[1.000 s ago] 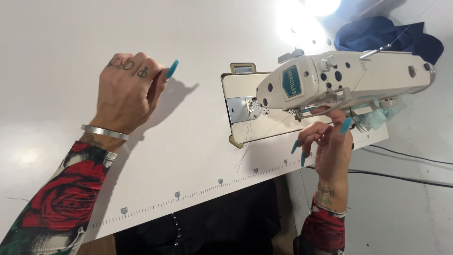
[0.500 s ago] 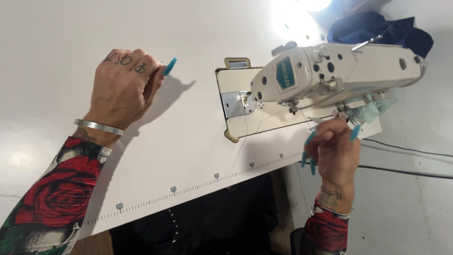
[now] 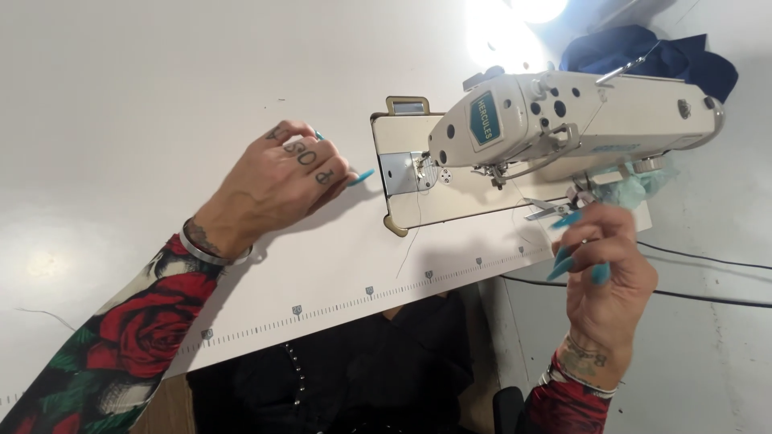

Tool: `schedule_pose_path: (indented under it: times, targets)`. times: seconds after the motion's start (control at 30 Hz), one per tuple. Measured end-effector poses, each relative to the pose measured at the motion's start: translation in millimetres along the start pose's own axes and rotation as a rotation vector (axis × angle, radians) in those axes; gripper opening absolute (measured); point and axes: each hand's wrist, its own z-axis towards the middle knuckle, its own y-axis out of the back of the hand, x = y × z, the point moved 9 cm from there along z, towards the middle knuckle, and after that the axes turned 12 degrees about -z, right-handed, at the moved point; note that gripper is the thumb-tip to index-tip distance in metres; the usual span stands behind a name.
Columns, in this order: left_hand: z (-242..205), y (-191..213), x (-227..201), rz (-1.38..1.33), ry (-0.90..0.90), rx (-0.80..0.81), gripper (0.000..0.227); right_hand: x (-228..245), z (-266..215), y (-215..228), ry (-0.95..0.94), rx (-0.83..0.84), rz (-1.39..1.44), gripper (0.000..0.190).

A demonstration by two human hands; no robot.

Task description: Threading an industrial sewing machine and preparing fabric for stitching

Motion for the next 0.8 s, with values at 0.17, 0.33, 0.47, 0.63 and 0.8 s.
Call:
schedule_pose_path:
  times: [0.17,0.33,0.47,0.63,0.8]
  targets:
    - [1.6,14.2,-8.8,0.021,-0.080,-0.079,0.019,1.8,-3.4,-4.2,-0.009,0.016,-0.022,0.035]
    - [-3.2,-7.6,-6.2,-0.035,0.024,0.025,0.016,5.1,-7.7,-2.6,-0.065,-0.043,-0.005,0.038]
    - [21.2,-14.8,-39.5,-0.512,0.316,-0.113,0.016,16.9,-23.4,-6.0,-0.052,-0.027,0.012,0.042]
    - [46.3,-91.8,-104.8,-1.939,1.013,-0.043,0.059,32.4,-43.3,-30.4,-0.059,0.186,0.213,0.027]
    - [45.3,-72.6,-111.0,-1.567,1.035,-0.273,0.032,39.1,-73.3,-2.6,-0.170,0.272,0.158,0.020]
